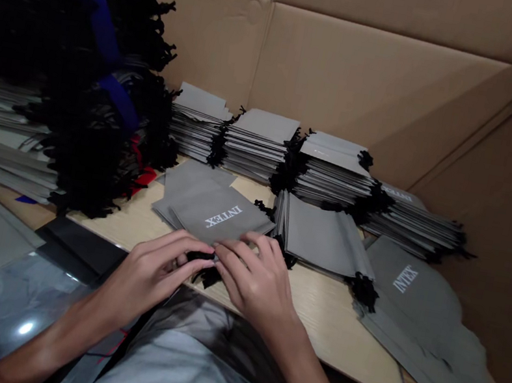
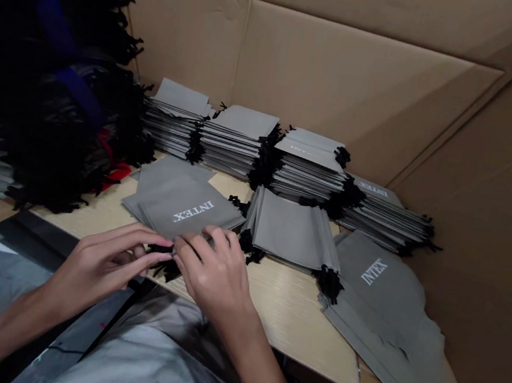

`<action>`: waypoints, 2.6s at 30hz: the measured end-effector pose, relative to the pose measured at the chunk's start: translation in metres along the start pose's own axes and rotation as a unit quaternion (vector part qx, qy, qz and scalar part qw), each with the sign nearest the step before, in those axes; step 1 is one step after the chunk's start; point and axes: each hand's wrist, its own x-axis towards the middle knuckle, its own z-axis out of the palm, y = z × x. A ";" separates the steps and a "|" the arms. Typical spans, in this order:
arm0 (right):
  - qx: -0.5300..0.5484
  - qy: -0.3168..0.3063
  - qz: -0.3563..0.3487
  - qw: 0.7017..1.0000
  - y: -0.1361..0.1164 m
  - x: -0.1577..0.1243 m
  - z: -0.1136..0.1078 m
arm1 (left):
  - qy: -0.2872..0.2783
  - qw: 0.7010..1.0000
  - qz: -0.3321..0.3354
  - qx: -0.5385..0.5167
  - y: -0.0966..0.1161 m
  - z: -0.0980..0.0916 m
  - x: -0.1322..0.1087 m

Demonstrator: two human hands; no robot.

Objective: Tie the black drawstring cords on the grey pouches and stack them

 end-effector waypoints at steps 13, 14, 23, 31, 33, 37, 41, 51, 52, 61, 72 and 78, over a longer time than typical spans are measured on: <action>0.008 -0.015 -0.003 1.000 -0.004 0.001 0.002 | 0.009 0.990 0.090 0.107 0.001 -0.008 -0.001; 0.009 -0.023 -0.005 1.000 -0.004 0.000 0.002 | 0.003 0.990 0.087 0.115 0.000 -0.008 -0.001; 0.006 -0.052 -0.007 0.999 -0.003 -0.002 0.003 | -0.046 0.991 0.018 0.123 0.002 -0.007 -0.003; 0.012 -0.036 -0.008 0.999 -0.006 -0.001 0.003 | -0.028 0.999 -0.015 0.028 0.008 -0.010 -0.001; 0.014 -0.037 -0.011 0.999 -0.007 -0.001 0.002 | -0.022 0.999 -0.039 0.011 0.010 -0.012 0.000; 0.014 -0.042 -0.023 0.999 -0.008 -0.002 0.003 | -0.009 0.998 -0.066 0.001 0.010 -0.013 0.000; 0.011 -0.044 -0.032 0.998 -0.009 -0.002 0.004 | 0.007 0.999 -0.041 0.020 0.013 -0.011 0.002; 0.013 -0.033 -0.018 0.999 -0.008 -0.003 0.004 | 0.018 0.999 -0.042 0.015 0.012 -0.015 0.002; 0.010 -0.033 -0.014 0.999 -0.008 -0.003 0.004 | 0.014 0.999 -0.051 -0.003 0.012 -0.016 0.001; 0.009 -0.036 -0.017 0.999 -0.006 -0.002 0.004 | -0.019 0.989 -0.100 -0.107 -0.002 -0.026 -0.008; 0.017 -0.033 -0.008 0.999 -0.008 0.000 0.002 | 0.006 0.996 -0.006 -0.087 -0.012 -0.032 -0.008; 0.027 -0.018 -0.008 0.999 -0.010 0.001 0.004 | 0.074 0.994 0.057 -0.049 -0.005 -0.029 -0.003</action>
